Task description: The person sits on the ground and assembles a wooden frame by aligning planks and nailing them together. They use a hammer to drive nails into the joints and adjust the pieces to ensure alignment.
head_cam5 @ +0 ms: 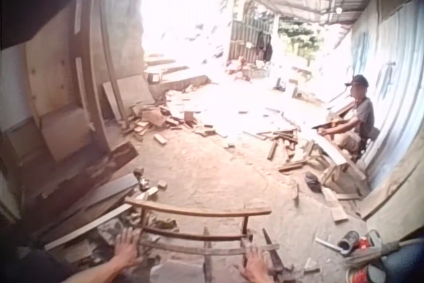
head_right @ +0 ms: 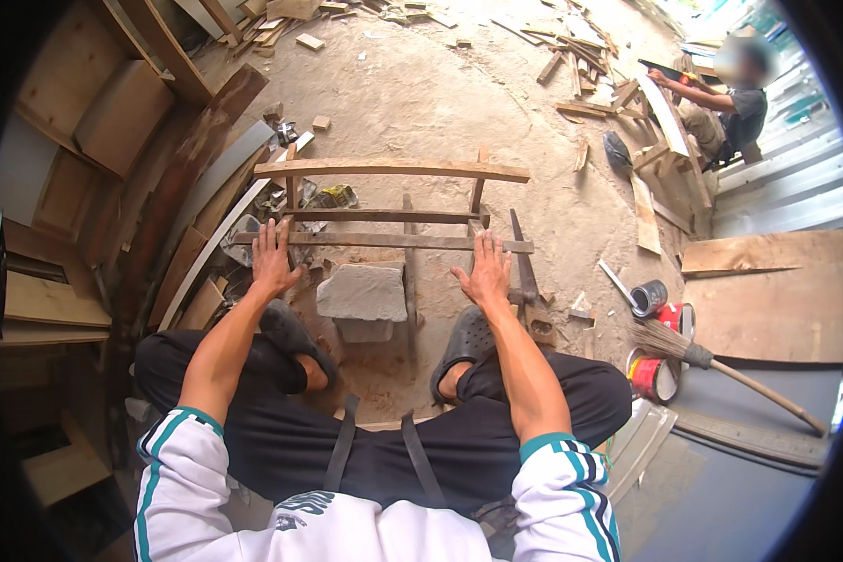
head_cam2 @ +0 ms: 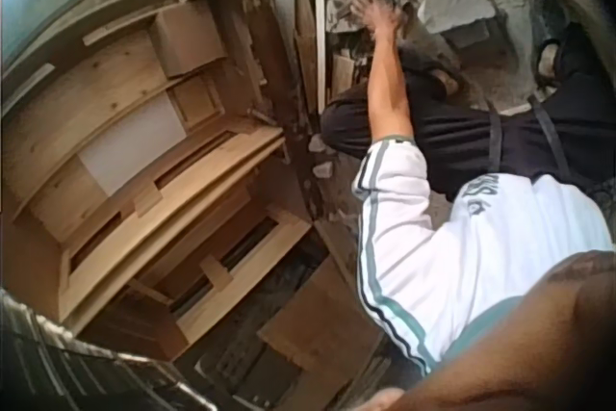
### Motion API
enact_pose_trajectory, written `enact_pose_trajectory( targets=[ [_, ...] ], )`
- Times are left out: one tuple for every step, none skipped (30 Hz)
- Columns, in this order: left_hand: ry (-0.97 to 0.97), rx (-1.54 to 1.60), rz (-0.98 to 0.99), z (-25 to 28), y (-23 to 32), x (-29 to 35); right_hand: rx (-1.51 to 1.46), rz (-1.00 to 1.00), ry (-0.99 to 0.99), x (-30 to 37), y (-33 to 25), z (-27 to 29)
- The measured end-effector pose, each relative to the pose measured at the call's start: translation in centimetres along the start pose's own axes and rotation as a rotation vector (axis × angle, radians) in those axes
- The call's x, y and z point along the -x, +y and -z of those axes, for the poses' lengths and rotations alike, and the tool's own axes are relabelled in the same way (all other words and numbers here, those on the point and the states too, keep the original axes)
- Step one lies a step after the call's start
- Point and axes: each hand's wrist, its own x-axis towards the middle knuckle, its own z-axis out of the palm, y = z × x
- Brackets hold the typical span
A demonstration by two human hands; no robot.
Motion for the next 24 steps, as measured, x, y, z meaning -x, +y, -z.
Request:
enact_pose_trajectory(
  targets=[
    [0.01, 0.014, 0.006, -0.2, 0.0, 0.0, 0.015, -0.002, -0.02, -0.1, -0.1, 0.0],
    [0.002, 0.022, 0.008, -0.3, -0.1, 0.0, 0.031, -0.005, -0.04, -0.2, -0.2, 0.0],
    [-0.006, 0.03, 0.008, -0.2, -0.1, -0.1, 0.046, -0.009, -0.06, -0.2, -0.3, 0.1],
    [-0.014, 0.038, 0.009, -0.1, -0.2, -0.1, 0.058, -0.01, -0.072, -0.1, -0.3, 0.2],
    [-0.037, 0.036, 0.004, -0.1, -0.2, -0.1, 0.071, -0.012, -0.083, 0.0, -0.3, 0.2],
    [-0.056, 0.032, 0.002, 0.2, -0.2, 0.0, 0.082, -0.011, -0.09, 0.0, -0.5, 0.4],
    [-0.076, 0.028, 0.0, 0.5, -0.3, 0.0, 0.09, -0.009, -0.096, 0.0, -0.6, 0.5],
    [-0.102, 0.031, -0.001, 0.7, -0.2, -0.2, 0.098, -0.006, -0.101, 0.1, -0.5, 0.7],
    [-0.129, 0.031, 0.0, 0.9, -0.3, -0.4, 0.104, -0.002, -0.107, 0.2, -0.6, 0.9],
    [-0.156, 0.032, 0.002, 1.2, -0.5, -0.5, 0.107, -0.008, -0.127, 0.1, -0.7, 1.1],
    [-0.176, 0.044, -0.012, 1.5, -0.9, -0.5, 0.111, -0.013, -0.147, -0.1, -0.8, 1.3],
    [-0.193, 0.056, -0.025, 1.7, -1.4, -0.9, 0.116, -0.017, -0.164, -0.4, -0.8, 1.5],
    [-0.209, 0.069, -0.038, 1.8, -2.0, -1.1, 0.102, -0.013, -0.169, -0.5, -0.8, 1.8],
    [-0.224, 0.082, -0.049, 1.9, -2.6, -1.0, 0.062, -0.007, -0.162, -0.6, -0.8, 1.9],
    [-0.225, 0.047, -0.044, 2.1, -2.6, -0.7, 0.023, -0.007, -0.157, -0.8, -0.4, 1.6],
    [-0.217, 0.042, -0.018, 2.2, -2.4, -0.4, -0.015, -0.006, -0.151, -1.0, 0.0, 1.5],
    [-0.209, 0.038, 0.009, 2.2, -2.1, -0.1, -0.069, -0.015, -0.119, -1.0, 0.5, 1.3],
    [-0.202, 0.029, 0.039, 2.1, -2.2, 0.2, -0.056, -0.038, -0.061, -0.8, 0.8, 1.0],
    [-0.175, 0.019, 0.045, 1.9, -2.4, 0.6, -0.045, -0.056, -0.007, -0.6, 0.9, 0.6],
    [-0.168, 0.028, 0.039, 1.9, -2.6, 0.9, -0.035, -0.075, 0.048, -0.4, 0.8, 0.1],
    [-0.164, 0.035, 0.038, 1.9, -2.9, 1.2, -0.043, -0.114, 0.0, 0.1, 0.3, 0.3],
    [-0.16, 0.047, 0.029, 2.0, -2.8, 1.4, -0.047, -0.112, 0.005, 0.4, 0.3, 0.2],
    [-0.163, 0.056, 0.026, 2.1, -2.8, 1.4, -0.051, -0.111, 0.009, 0.7, 0.4, 0.1],
    [-0.166, 0.07, 0.031, 2.1, -2.8, 1.4, -0.053, -0.111, 0.012, 0.9, 0.6, 0.1]
  ],
)
